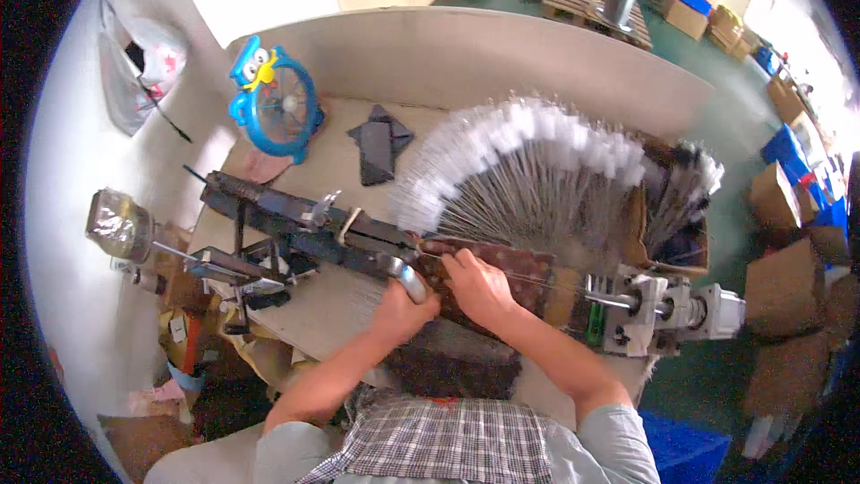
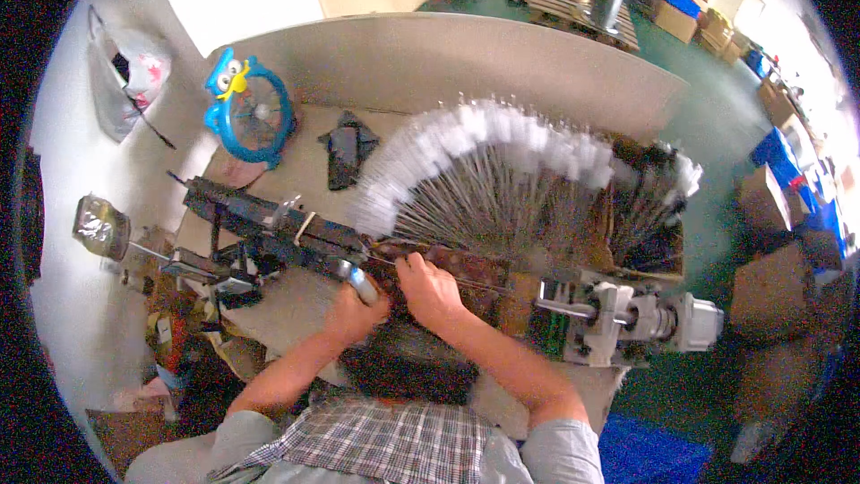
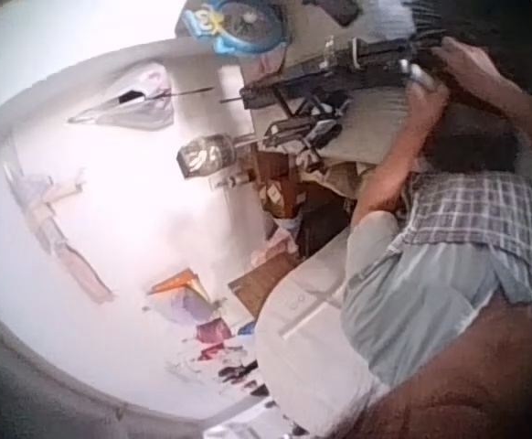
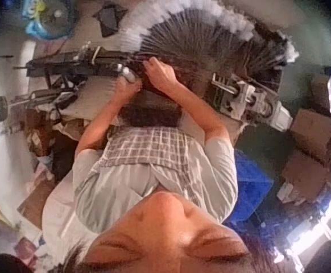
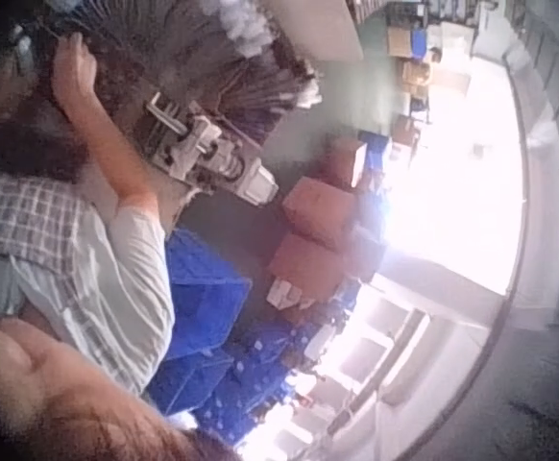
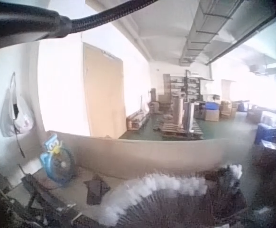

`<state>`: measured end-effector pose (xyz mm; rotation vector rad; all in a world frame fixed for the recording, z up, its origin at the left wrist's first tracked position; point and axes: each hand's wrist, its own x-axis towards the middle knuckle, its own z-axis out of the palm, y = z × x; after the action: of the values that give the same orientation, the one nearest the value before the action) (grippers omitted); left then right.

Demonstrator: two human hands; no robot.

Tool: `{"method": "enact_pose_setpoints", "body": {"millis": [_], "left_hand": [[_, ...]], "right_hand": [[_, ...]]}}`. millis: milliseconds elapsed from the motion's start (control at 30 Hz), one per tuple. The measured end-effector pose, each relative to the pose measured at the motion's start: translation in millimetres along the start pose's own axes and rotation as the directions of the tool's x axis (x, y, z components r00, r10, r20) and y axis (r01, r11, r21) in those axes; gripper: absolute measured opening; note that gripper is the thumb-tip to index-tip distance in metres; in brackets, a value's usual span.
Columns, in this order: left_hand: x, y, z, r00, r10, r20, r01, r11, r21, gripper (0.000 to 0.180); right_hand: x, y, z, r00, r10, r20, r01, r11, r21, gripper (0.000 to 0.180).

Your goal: Assembling white brush heads onto metal rods using a specialized manual assembly jig.

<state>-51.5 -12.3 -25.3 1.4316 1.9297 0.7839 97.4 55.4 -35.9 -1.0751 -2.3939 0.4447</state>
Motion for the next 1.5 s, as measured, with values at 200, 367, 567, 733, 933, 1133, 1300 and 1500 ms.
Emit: {"method": "enact_pose_setpoints", "body": {"millis": [200, 367, 567, 733, 933, 1133, 1300, 1500], "left_hand": [[-4, -69, -39, 0.957, -0.290, -0.032, 0.211, 0.764, -0.610, 0.034], [-26, -141, -95, 0.815, -0.577, 0.052, 0.177, 0.162, -0.971, 0.033], [-17, -158, -109, 0.796, -0.602, 0.063, 0.128, 0.065, -0.990, 0.027], [-14, -165, -99, 0.808, -0.588, -0.009, 0.010, 0.029, -1.000, 0.014], [-23, -125, -75, 0.799, -0.549, -0.246, -0.066, 0.326, -0.943, 0.012], [-33, 18, -3, 0.996, -0.079, 0.048, 0.081, 0.504, -0.860, 0.009], [-6, 51, 40, 0.988, -0.034, 0.150, 0.152, 0.355, -0.922, 0.014], [-2, 57, 55, 0.992, 0.036, 0.122, 0.085, 0.520, -0.850, 0.017]], "right_hand": [[-14, 2, -29, 0.986, -0.089, 0.139, 0.072, 0.990, 0.123, 0.015], [-14, 2, -31, 0.993, -0.055, 0.108, 0.033, 0.980, 0.198, 0.022], [-12, -10, -36, 0.990, -0.043, 0.132, 0.016, 0.979, 0.201, 0.024], [-17, -18, -53, 0.980, -0.049, 0.191, 0.011, 0.980, 0.197, 0.025], [-14, -23, -97, 0.996, -0.093, 0.006, 0.092, 0.990, 0.110, 0.021], [-5, 2, -112, 0.975, 0.221, -0.035, -0.202, 0.934, 0.295, 0.019], [-18, 12, -119, 0.962, 0.273, 0.001, -0.256, 0.902, 0.348, 0.020], [-26, 28, -121, 0.939, 0.289, 0.187, -0.340, 0.701, 0.627, 0.022]]}}
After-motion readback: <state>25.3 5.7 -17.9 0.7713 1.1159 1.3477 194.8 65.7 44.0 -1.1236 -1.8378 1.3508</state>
